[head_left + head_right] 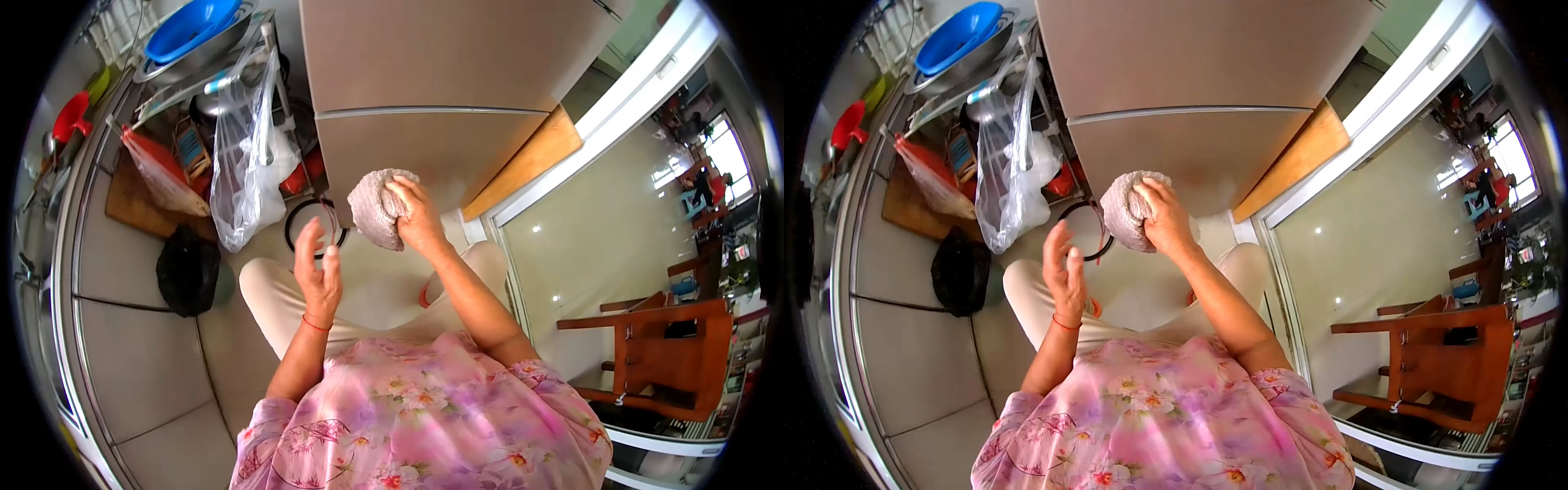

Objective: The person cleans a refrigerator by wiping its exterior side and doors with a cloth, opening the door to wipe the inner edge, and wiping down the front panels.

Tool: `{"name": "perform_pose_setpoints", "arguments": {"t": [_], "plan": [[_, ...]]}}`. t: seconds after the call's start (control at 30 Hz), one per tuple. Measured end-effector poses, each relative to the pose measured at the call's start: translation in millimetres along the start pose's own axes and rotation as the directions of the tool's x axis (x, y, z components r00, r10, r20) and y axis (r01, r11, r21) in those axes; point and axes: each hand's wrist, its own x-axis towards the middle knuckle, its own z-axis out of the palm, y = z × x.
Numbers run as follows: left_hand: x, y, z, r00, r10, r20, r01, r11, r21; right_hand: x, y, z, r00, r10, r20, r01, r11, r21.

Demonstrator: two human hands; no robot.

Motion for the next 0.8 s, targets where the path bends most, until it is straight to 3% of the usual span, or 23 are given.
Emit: {"name": "perform_pose_setpoints", "arguments": {"t": [0.1,0.13,0.17,0.3,0.33,0.37,0.4,0.43,0.47,0.5,0.53,0.6,0.67,0.73,0.8], "plan": [[1.7,-7.4,26.4,0.928,-0.253,0.274,0.335,0.887,-0.317,-5.7,-23.1,-1.1,1.0,-0.026,0.006,0.026,0.999,-0.028],[6.1,-13.6,32.5,0.877,-0.272,0.396,0.434,0.801,-0.413,-9.9,-29.9,2.1,0.999,-0.04,0.012,0.041,0.999,-0.029],[6.8,-16.8,37.2,0.766,-0.428,0.479,0.632,0.637,-0.441,-15.7,-32.4,7.4,0.997,-0.056,0.049,0.057,0.998,-0.021],[11.7,-8.3,50.7,0.688,-0.47,0.553,0.72,0.347,-0.601,-37.4,-57.8,15.9,0.987,-0.076,0.145,0.02,0.937,0.349],[10.1,-9.7,52.8,0.67,-0.479,0.567,0.729,0.279,-0.625,-41.6,-54.1,18.3,0.993,-0.036,0.117,-0.045,0.784,0.62],[10.1,-12.5,54.9,0.654,-0.482,0.583,0.733,0.213,-0.646,-43.8,-46.0,22.3,0.995,0.009,0.099,-0.088,0.552,0.829],[9.7,-14.7,57.0,0.606,-0.485,0.631,0.739,0.048,-0.672,-40.8,-45.1,20.5,0.994,0.054,0.095,-0.106,0.266,0.958],[6.8,-14.8,60.2,0.615,-0.502,0.608,0.714,0.027,-0.7,-38.6,-47.3,6.0,0.976,0.123,0.179,-0.192,0.098,0.977],[4.2,-14.5,64.9,0.622,-0.519,0.586,0.689,0.007,-0.725,-36.7,-40.2,-2.4,0.974,0.135,0.183,-0.179,-0.04,0.983],[7.6,-6.4,65.3,0.636,-0.561,0.53,0.678,0.078,-0.731,-36.9,-34.3,-11.8,0.965,0.188,0.185,-0.182,-0.033,0.983],[13.4,-8.9,65.4,0.714,-0.575,0.399,0.621,0.258,-0.74,-38.6,-28.0,-21.6,0.953,0.24,0.185,-0.184,-0.026,0.983],[26.0,-20.5,58.1,0.845,-0.52,0.128,0.462,0.588,-0.664,-49.0,-17.2,-39.7,0.908,0.413,0.071,-0.201,0.28,0.939],[61.9,-4.2,33.2,0.917,-0.342,-0.205,0.198,0.836,-0.511,-70.3,3.7,-53.9,0.865,0.497,-0.073,-0.184,0.449,0.874],[99.1,-4.7,11.8,0.889,-0.143,-0.436,0.002,0.951,-0.309,-102.8,42.2,-62.5,0.796,0.552,-0.248,-0.247,0.671,0.699],[135.0,5.6,-0.3,0.822,0.047,-0.567,-0.089,0.995,-0.047,-135.7,63.7,-77.5,0.747,0.525,-0.407,-0.275,0.802,0.531]]}}
